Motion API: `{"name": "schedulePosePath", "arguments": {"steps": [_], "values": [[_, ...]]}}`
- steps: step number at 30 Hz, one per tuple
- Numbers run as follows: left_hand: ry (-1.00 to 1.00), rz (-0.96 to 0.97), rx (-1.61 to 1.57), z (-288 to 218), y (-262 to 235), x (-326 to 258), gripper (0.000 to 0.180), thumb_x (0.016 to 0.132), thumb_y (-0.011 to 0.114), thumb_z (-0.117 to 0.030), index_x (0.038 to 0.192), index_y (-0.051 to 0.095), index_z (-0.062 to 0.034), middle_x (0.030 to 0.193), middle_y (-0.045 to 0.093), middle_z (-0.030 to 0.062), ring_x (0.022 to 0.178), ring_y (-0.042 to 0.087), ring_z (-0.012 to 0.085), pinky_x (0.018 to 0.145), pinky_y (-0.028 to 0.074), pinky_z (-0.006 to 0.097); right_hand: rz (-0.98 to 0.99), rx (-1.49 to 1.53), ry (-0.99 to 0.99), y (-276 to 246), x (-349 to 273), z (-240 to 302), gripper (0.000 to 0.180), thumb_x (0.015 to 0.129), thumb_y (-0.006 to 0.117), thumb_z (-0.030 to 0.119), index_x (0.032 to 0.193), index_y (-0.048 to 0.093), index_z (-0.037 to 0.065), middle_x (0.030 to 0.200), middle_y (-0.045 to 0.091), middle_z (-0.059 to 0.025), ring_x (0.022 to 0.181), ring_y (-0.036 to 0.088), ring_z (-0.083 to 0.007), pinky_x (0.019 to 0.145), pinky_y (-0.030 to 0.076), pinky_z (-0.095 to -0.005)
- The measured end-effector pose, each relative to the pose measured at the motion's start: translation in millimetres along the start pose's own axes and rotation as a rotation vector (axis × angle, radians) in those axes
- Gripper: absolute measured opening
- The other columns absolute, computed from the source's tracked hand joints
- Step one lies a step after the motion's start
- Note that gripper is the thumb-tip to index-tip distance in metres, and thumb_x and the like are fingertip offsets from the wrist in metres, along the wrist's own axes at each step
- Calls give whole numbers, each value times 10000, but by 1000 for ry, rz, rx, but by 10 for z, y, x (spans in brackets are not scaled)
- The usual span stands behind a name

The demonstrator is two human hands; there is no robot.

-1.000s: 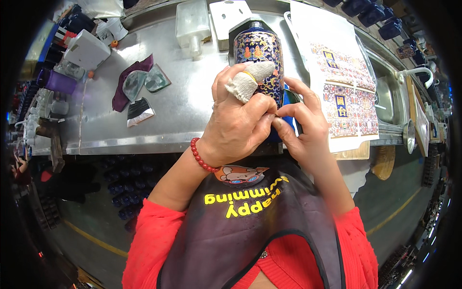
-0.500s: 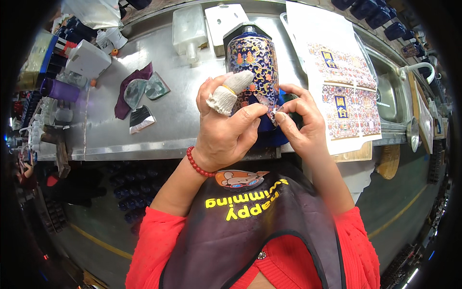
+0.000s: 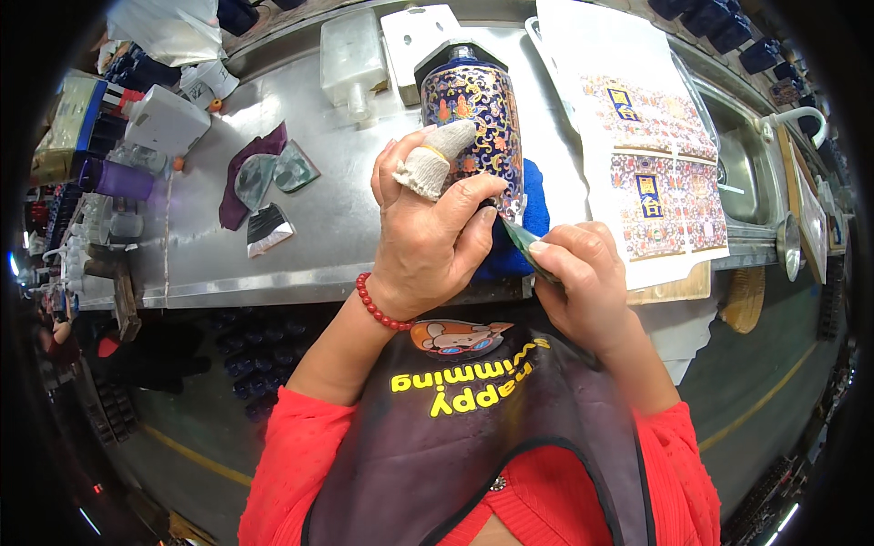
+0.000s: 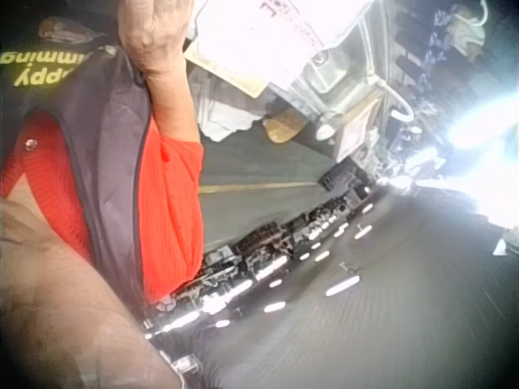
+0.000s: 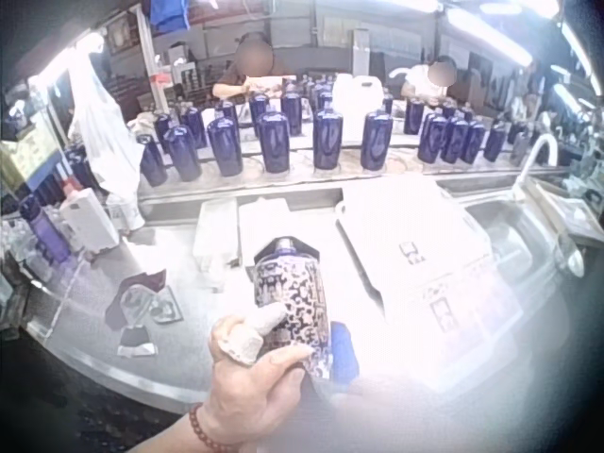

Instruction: The person applies a decorative sticker to a dark blue cylindrical bottle, smooths it with a green plastic squeegee, and trims excess edges. They rotate the bottle to align and press the sticker, then peel away the backing and continue smoothing the surface.

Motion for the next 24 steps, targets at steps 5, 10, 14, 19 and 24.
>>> {"name": "schedulePosePath", "arguments": {"steps": [5, 10, 14, 19, 24], "values": [[-3, 2, -2, -2, 12, -4, 327, 773, 745, -105, 1097, 737, -148, 1342, 598, 197, 1316, 433, 408, 1166, 248, 549, -78, -50, -73, -35, -8, 24, 485, 710, 710, -110, 1165, 631, 40, 981, 614, -98, 783, 579, -260, 684, 492, -388], [-4, 6, -16, -1, 18, 1, 328, 775, 738, -98, 1100, 737, -147, 1352, 595, 198, 1316, 435, 408, 1168, 247, 545, -65, -36, -99, -7, -14, 25, 469, 726, 724, -89, 1166, 639, 52, 997, 610, -84, 779, 568, -251, 701, 490, -392], [-5, 8, -16, 2, 18, 2, 333, 773, 736, -95, 1102, 737, -145, 1347, 603, 192, 1312, 442, 410, 1166, 251, 542, -75, -53, -100, 6, -18, 9, 460, 737, 728, -81, 1167, 640, 57, 998, 606, -80, 782, 565, -247, 709, 488, -392], [1, 9, -29, 2, 18, 2, 354, 772, 732, -94, 1123, 730, -137, 1344, 609, 187, 1307, 446, 411, 1154, 269, 537, -102, -63, -102, -3, -17, -18, 467, 733, 730, -84, 1169, 640, 61, 995, 602, -81, 787, 566, -250, 705, 486, -392], [0, -2, -33, 3, 16, 25, 416, 772, 726, -94, 1185, 703, -130, 1330, 616, 182, 1296, 447, 409, 1147, 278, 527, -121, -62, -56, -5, -4, -88, 464, 733, 729, -90, 1164, 637, 54, 999, 606, -92, 808, 575, -262, 709, 489, -387]]}}
Point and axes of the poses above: each hand's wrist, its own x-axis towards the middle knuckle, its own y-axis out of the palm, z = x × y, the point moved 8 cm from there along x, towards the middle knuckle
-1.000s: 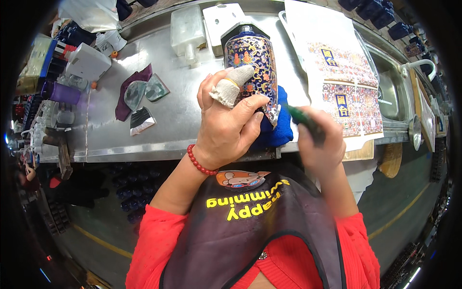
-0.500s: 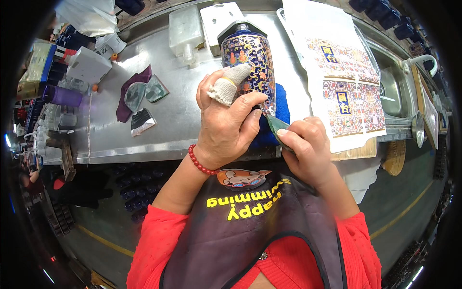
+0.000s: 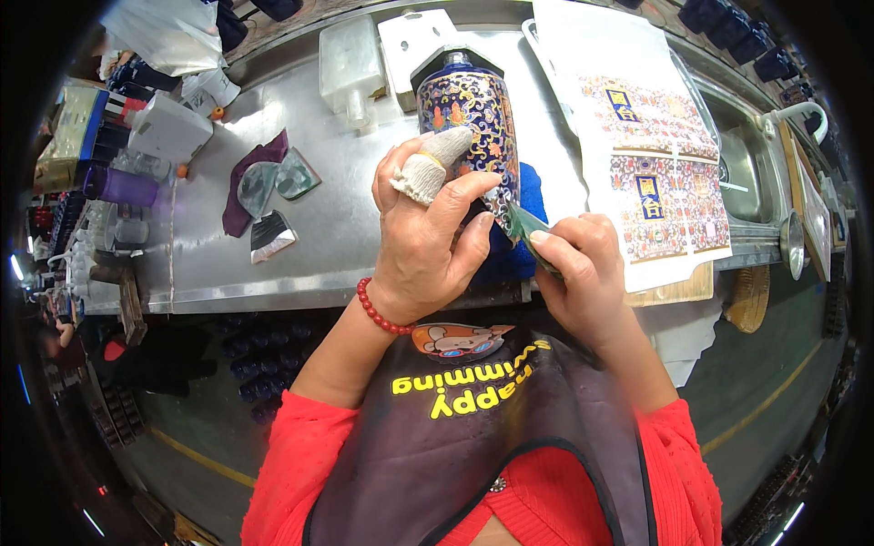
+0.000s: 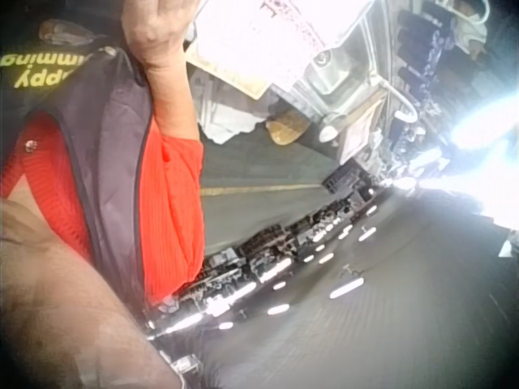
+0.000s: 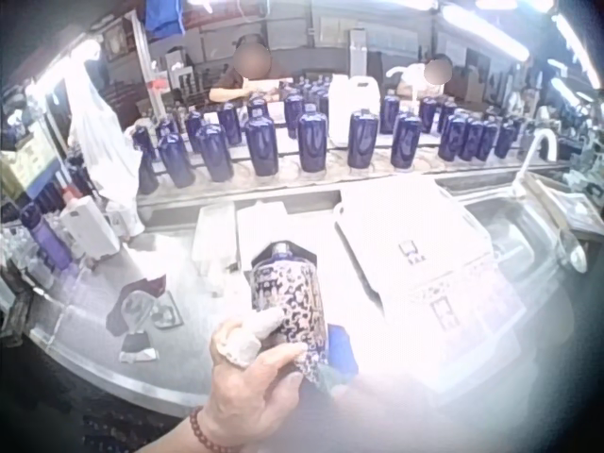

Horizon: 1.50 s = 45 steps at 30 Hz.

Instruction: The person applies a decorative sticker to a dark blue cylindrical bottle, smooths it with a green plastic squeegee, and trims excess edges. They rotate the bottle to align and press the sticker, then peel away the backing and continue smoothing the surface.

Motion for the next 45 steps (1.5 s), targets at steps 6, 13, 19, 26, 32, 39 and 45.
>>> {"name": "schedulePosePath", "arguments": {"steps": [6, 13, 19, 26, 32, 39, 45], "values": [[-38, 0, -22, 3, -21, 1, 434, 772, 722, -83, 1204, 688, -108, 1253, 640, 169, 1293, 433, 410, 1143, 280, 524, -86, 291, 474, -109, -91, -360, 295, 885, 684, -44, 1165, 612, 15, 1013, 632, -144, 889, 630, -255, 783, 518, -355], [-33, 1, -33, -4, -31, -33, 407, 793, 712, -64, 1196, 662, -61, 1144, 682, 157, 1286, 432, 425, 1137, 284, 519, -186, 1214, 1294, 228, -661, -642, 251, 943, 652, 6, 1186, 588, 5, 1054, 689, -75, 911, 660, -103, 816, 565, -259], [-28, 4, -20, -5, -36, -42, 395, 804, 706, -57, 1197, 659, -60, 1146, 682, 161, 1283, 435, 421, 1118, 309, 506, -119, 1312, 1309, 411, -740, -709, 265, 943, 665, 23, 1197, 589, 6, 1055, 700, -83, 897, 668, -110, 809, 568, -266], [-89, -11, -84, 27, -36, -91, 402, 816, 698, -65, 1215, 648, -54, 1198, 668, 166, 1275, 438, 411, 1092, 348, 492, -103, 1341, 1254, 443, -639, -698, 298, 940, 689, 29, 1217, 578, 11, 1076, 701, -80, 931, 668, -113, 841, 560, -267], [-75, -47, -73, 66, -89, -142, 453, 833, 692, -99, 1275, 617, -36, 1293, 614, 188, 1273, 441, 417, 1116, 329, 503, -80, 1181, 1113, 364, -530, -573, 320, 935, 698, 18, 1231, 578, 15, 1103, 683, -65, 959, 647, -117, 879, 528, -265], [-121, -132, -142, 146, -135, -280, 507, 911, 690, -197, 1352, 540, 3, 1344, 562, 218, 1274, 451, 415, 1121, 324, 513, 153, 588, 708, 137, -204, -327, 279, 887, 717, 32, 1147, 617, 16, 990, 654, -78, 871, 629, -142, 780, 511, -295], [-80, -199, -184, 113, -202, -285, 556, 959, 689, -340, 1376, 533, -7, 1337, 579, 207, 1291, 450, 397, 1140, 306, 515, 191, 388, 350, 68, 85, -42, 319, 815, 714, -59, 1116, 633, 4, 933, 656, -135, 775, 654, -257, 692, 525, -348]]}}
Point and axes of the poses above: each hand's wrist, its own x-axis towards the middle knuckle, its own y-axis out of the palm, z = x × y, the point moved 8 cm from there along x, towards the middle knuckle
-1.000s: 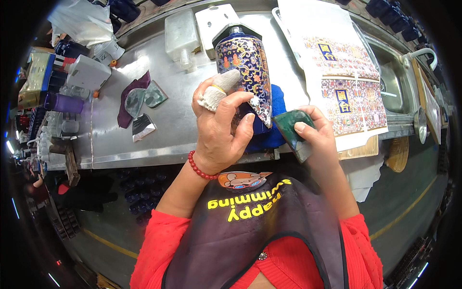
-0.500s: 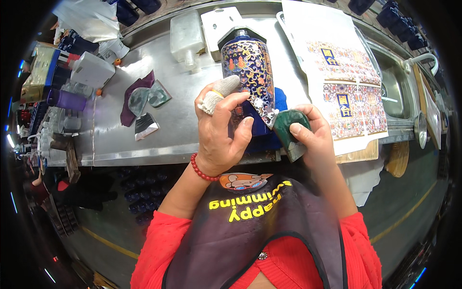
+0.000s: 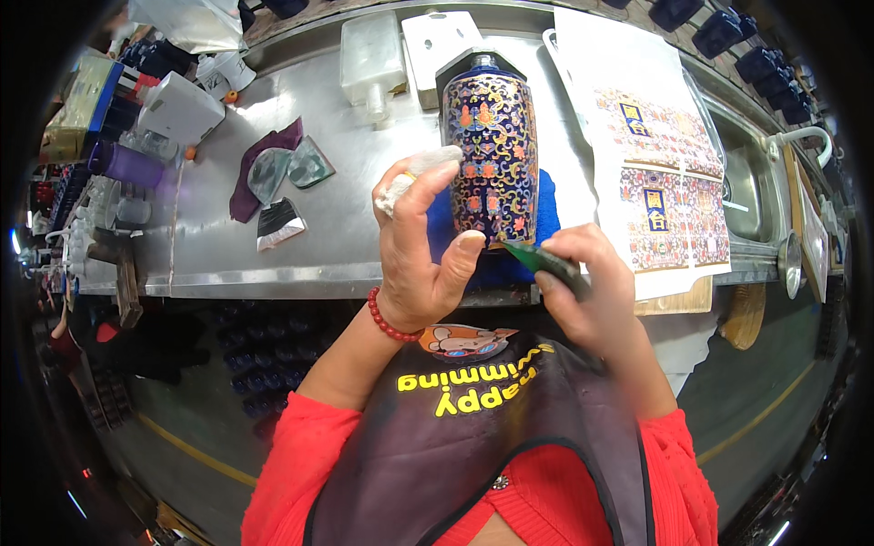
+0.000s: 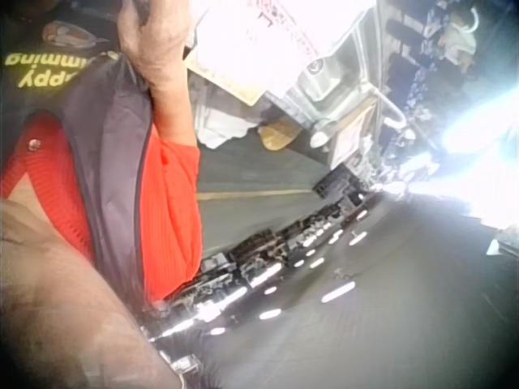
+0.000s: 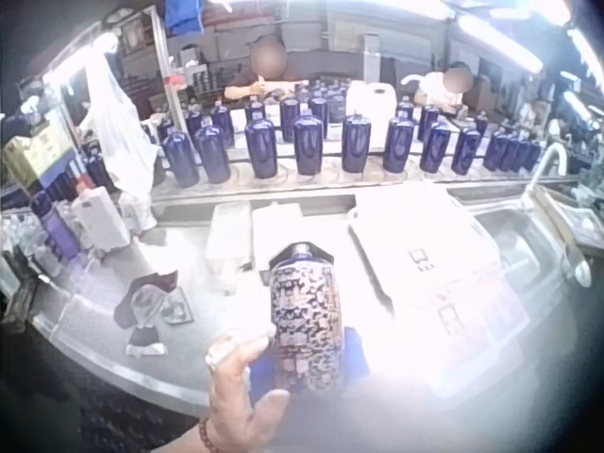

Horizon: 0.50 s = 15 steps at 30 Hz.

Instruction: The person applies a decorative sticker to a dark blue cylindrical bottle, smooths it with a green plastic squeegee, and trims excess edges. They rotate the bottle to align and press the sticker, then peel away the backing and continue smoothing the surface.

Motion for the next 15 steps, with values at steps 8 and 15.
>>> {"name": "schedulePosePath", "arguments": {"steps": [8, 15], "values": [[231, 295, 337, -286, 167, -131, 406, 968, 641, -427, 1315, 665, -218, 1251, 707, 0, 1296, 465, 267, 1192, 159, 587, -75, -8, -29, -200, -105, 47, 362, 847, 668, -96, 1194, 588, -31, 1032, 673, -183, 880, 666, -284, 771, 540, -358], [197, 190, 505, -300, -39, -344, 287, 882, 703, -307, 1153, 755, -226, 1153, 697, 35, 1243, 444, 269, 1196, 170, 589, -26, -332, -86, -113, -77, -76, 561, 776, 583, -185, 1308, 622, -9, 1379, 594, -239, 1203, 587, -392, 1032, 467, -446]]}}
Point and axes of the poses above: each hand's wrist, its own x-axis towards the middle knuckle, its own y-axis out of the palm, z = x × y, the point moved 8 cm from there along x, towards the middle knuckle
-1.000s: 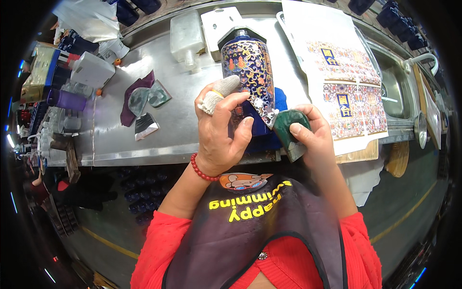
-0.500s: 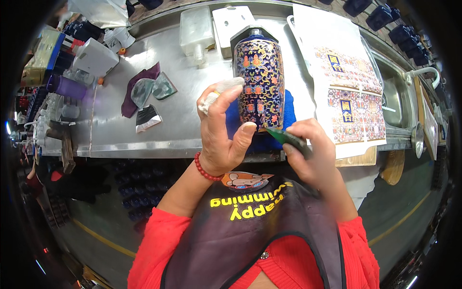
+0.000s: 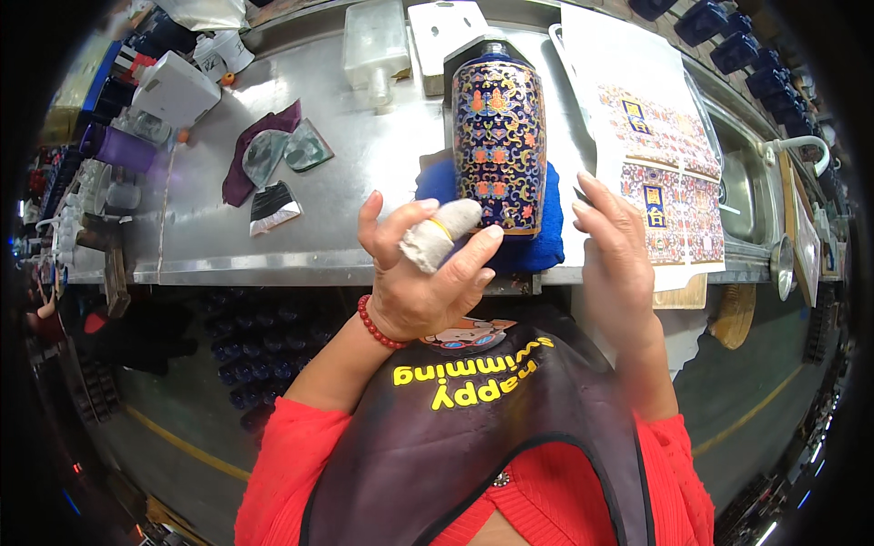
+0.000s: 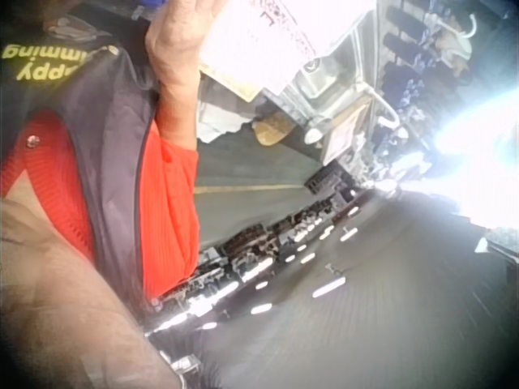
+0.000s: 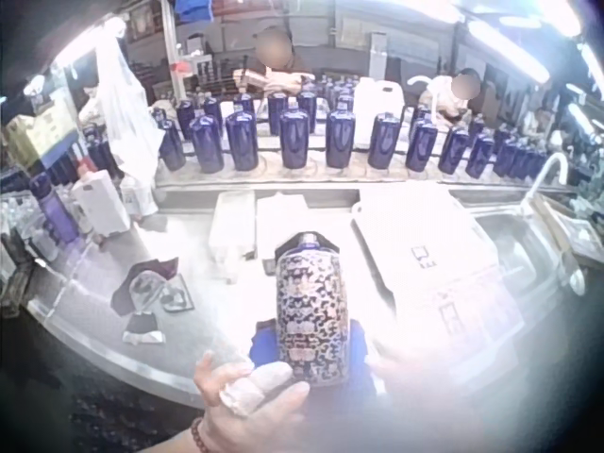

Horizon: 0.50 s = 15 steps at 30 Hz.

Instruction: The person applies a decorative sticker to a dark blue cylindrical bottle, smooths it with a green plastic squeegee, and trims excess edges. They rotate the bottle to align and press the sticker, then peel away the backing and continue smoothing the surface.

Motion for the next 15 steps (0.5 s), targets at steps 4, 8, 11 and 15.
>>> {"name": "schedulePosePath", "arguments": {"steps": [4, 8, 11, 15], "values": [[-71, 6, -2, 45, 41, 0, 315, 897, 710, -385, 1168, 786, -244, 1295, 664, 117, 1269, 430, 321, 1208, 182, 561, 66, -106, -63, 134, 33, 65, 634, 728, 564, -201, 1310, 666, 28, 1444, 552, -245, 1274, 556, -417, 1084, 447, -473], [-41, 10, 23, 55, 66, 10, 327, 905, 703, -406, 1176, 785, -241, 1302, 657, 117, 1277, 426, 324, 1205, 188, 560, 86, -98, -56, 170, 39, 95, 649, 719, 566, -198, 1321, 656, 28, 1442, 547, -245, 1274, 553, -420, 1080, 449, -479], [-47, 14, 31, 112, 35, -7, 335, 911, 697, -416, 1186, 785, -246, 1304, 656, 116, 1284, 417, 321, 1207, 190, 555, 104, -114, -47, 171, 46, 102, 656, 715, 569, -195, 1327, 652, 28, 1432, 548, -242, 1273, 550, -422, 1077, 451, -484], [20, -12, 54, 92, 53, 17, 330, 869, 722, -401, 1159, 778, -252, 1324, 571, 94, 1306, 392, 295, 1187, 201, 576, 127, -105, -38, 183, 63, 119, 663, 710, 569, -196, 1330, 647, 26, 1422, 548, -240, 1269, 547, -425, 1072, 454, -486]]}}
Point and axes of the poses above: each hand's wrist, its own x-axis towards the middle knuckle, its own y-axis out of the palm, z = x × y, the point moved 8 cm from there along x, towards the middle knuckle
